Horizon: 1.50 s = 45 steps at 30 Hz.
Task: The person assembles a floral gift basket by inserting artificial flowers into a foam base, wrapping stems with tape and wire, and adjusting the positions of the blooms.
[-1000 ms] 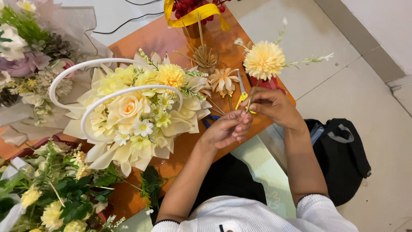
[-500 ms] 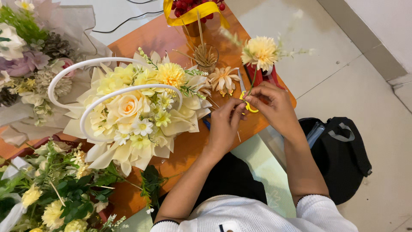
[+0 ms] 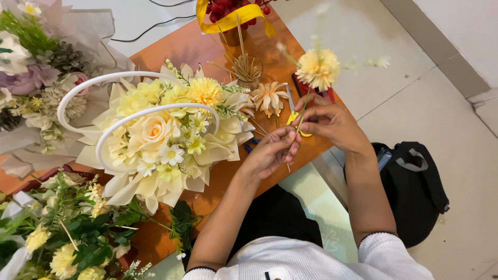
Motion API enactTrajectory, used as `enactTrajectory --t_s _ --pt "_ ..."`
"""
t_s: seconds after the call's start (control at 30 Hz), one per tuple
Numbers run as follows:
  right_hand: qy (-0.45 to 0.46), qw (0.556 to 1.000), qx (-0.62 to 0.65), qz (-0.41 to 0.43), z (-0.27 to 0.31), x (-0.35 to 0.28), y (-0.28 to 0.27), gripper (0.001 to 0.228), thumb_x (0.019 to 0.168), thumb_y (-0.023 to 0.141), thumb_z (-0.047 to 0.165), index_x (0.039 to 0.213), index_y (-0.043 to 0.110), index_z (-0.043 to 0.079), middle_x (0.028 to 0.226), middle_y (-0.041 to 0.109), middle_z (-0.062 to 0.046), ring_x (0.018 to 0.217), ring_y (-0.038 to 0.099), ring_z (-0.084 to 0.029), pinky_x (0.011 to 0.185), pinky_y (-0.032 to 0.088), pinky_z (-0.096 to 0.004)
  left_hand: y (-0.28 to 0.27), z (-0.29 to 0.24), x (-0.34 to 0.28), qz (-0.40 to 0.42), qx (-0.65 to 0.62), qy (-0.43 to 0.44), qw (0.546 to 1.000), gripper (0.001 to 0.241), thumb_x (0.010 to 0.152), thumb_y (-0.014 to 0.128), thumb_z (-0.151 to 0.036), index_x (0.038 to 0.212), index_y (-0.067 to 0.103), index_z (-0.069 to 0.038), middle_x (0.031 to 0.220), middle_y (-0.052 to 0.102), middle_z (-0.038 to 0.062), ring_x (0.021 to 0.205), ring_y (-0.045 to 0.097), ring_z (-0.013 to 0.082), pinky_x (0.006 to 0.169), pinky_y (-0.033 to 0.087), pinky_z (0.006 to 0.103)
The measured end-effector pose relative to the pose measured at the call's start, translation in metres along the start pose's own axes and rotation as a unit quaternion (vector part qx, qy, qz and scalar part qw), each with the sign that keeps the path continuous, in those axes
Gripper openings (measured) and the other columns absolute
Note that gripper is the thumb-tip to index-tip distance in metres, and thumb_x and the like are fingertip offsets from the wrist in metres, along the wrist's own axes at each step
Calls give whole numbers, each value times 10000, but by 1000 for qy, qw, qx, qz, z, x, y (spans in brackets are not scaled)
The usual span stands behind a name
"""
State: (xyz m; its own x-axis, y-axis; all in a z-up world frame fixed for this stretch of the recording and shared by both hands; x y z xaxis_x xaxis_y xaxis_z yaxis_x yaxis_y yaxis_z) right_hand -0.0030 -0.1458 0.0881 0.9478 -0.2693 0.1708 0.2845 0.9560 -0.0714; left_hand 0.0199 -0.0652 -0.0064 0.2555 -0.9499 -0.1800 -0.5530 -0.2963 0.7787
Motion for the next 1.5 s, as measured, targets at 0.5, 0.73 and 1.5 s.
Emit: enactTrajectory --t_s 0.5,0.73,1.5 --pt "42 990 -86 -104 -19 1 -6 140 775 676 84 835 610 -23 928 432 -95 718 529 -99 660 494 -200 -2 -41 -8 -144 343 180 910 202 918 444 -149 821 587 -46 618 591 89 535 608 143 531 531 246" --pt "-3 999 24 -32 -37 4 -4 95 751 670 69 777 620 -9 843 509 -86 754 525 -117 663 456 -221 -4 -12 -1 -38 91 34 995 218 892 524 -271 831 567 -67 584 558 56 499 597 109 528 547 236" --pt "37 987 -38 -153 -41 1 -9 101 721 710 87 713 610 76 668 528 18 641 458 -46 589 399 -167 16 -64 -22 -144 333 248 898 122 901 469 -66 864 576 -20 628 556 78 521 613 150 511 526 241"
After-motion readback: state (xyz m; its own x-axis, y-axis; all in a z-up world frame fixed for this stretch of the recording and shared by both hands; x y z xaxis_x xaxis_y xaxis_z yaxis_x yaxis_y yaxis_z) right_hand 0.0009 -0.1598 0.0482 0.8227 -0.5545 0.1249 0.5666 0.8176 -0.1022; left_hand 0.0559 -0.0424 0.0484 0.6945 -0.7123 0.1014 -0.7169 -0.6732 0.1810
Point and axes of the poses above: each hand's wrist, its own x-axis towards the middle knuckle, its own y-axis out of the palm, z = x × y, the point moved 8 cm from there along x, towards the middle knuckle
